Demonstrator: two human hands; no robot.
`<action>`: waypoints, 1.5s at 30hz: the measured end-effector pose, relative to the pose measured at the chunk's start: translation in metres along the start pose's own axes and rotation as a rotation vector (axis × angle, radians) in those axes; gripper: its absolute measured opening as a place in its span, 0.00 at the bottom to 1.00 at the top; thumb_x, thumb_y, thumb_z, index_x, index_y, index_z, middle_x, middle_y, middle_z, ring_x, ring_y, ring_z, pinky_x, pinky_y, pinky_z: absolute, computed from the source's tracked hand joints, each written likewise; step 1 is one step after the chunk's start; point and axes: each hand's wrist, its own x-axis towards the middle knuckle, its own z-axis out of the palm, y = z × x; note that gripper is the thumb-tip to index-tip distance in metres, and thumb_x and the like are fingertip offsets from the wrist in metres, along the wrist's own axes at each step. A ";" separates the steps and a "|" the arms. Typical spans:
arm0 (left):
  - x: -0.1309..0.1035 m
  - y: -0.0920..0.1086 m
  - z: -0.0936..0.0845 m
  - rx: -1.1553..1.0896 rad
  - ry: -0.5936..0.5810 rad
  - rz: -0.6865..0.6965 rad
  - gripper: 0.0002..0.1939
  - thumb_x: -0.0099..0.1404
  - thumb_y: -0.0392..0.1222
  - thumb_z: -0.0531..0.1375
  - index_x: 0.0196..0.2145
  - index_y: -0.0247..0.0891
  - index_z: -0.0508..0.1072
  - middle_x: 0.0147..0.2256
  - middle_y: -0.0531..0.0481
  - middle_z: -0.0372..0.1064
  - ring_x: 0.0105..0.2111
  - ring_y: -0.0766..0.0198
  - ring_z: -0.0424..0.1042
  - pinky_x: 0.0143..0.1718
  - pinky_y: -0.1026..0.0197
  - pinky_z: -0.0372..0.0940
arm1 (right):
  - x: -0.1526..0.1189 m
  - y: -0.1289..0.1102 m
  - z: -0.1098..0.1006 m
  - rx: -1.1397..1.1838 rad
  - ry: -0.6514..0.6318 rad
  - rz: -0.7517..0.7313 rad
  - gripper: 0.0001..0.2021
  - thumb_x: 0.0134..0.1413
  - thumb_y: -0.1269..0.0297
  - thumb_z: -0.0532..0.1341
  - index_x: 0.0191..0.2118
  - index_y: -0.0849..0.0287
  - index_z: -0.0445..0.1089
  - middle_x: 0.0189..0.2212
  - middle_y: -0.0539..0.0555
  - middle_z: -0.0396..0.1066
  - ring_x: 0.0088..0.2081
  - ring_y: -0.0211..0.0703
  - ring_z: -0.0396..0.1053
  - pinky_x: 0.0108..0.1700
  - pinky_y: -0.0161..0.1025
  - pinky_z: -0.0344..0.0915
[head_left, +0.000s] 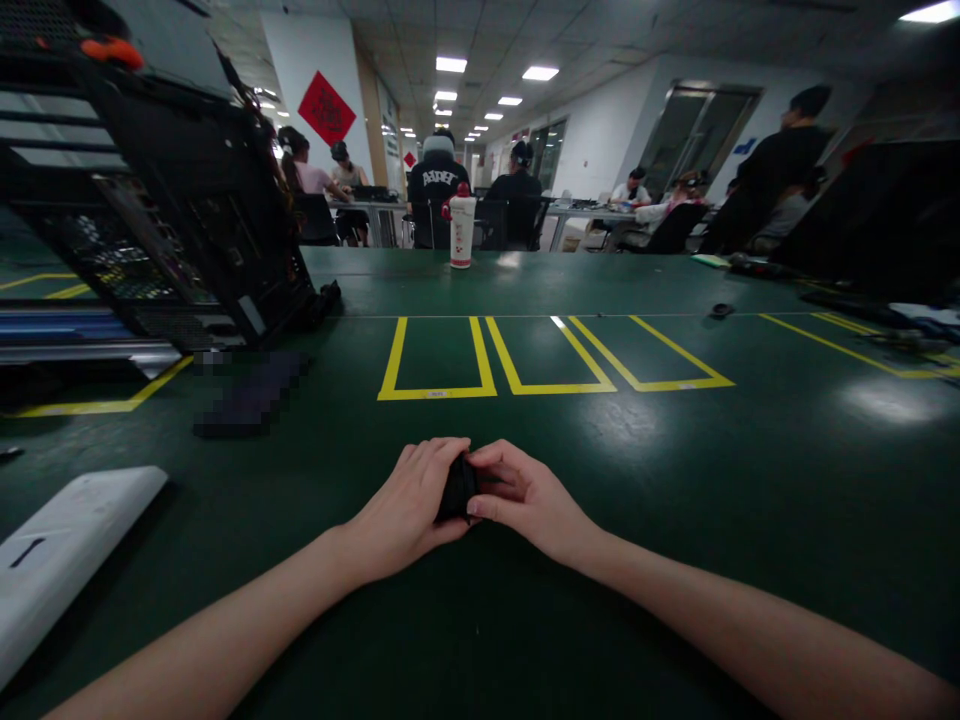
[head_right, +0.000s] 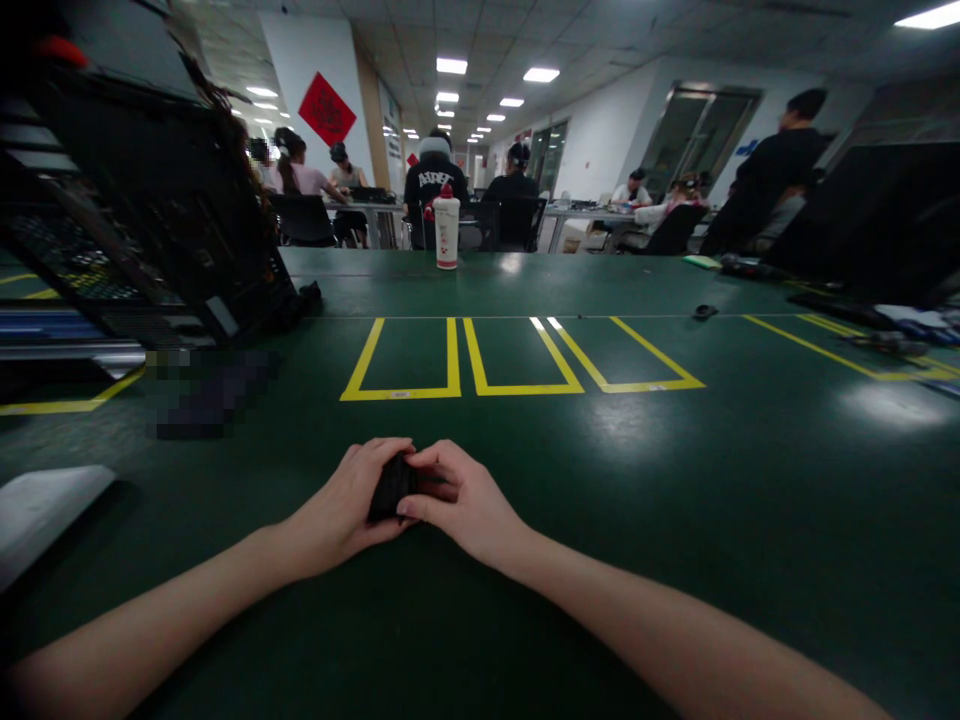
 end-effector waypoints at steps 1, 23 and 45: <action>0.000 0.000 0.000 -0.002 0.001 -0.001 0.32 0.58 0.37 0.61 0.54 0.41 0.47 0.51 0.41 0.57 0.48 0.51 0.61 0.46 0.47 0.60 | -0.001 0.000 0.000 -0.011 0.000 -0.025 0.15 0.47 0.71 0.64 0.42 0.55 0.64 0.44 0.50 0.62 0.48 0.42 0.65 0.52 0.46 0.64; 0.000 -0.001 0.002 0.011 0.043 0.030 0.30 0.57 0.39 0.61 0.53 0.40 0.50 0.49 0.41 0.59 0.47 0.51 0.62 0.44 0.48 0.61 | 0.002 0.001 -0.005 0.053 -0.033 0.019 0.11 0.49 0.68 0.62 0.40 0.57 0.64 0.40 0.51 0.65 0.44 0.42 0.67 0.46 0.43 0.67; 0.000 -0.001 0.002 0.010 0.042 0.036 0.31 0.58 0.39 0.62 0.53 0.39 0.50 0.50 0.41 0.58 0.48 0.51 0.61 0.45 0.49 0.60 | 0.008 -0.001 -0.005 -0.012 -0.070 0.068 0.12 0.52 0.65 0.60 0.42 0.57 0.59 0.40 0.51 0.64 0.41 0.40 0.67 0.41 0.40 0.67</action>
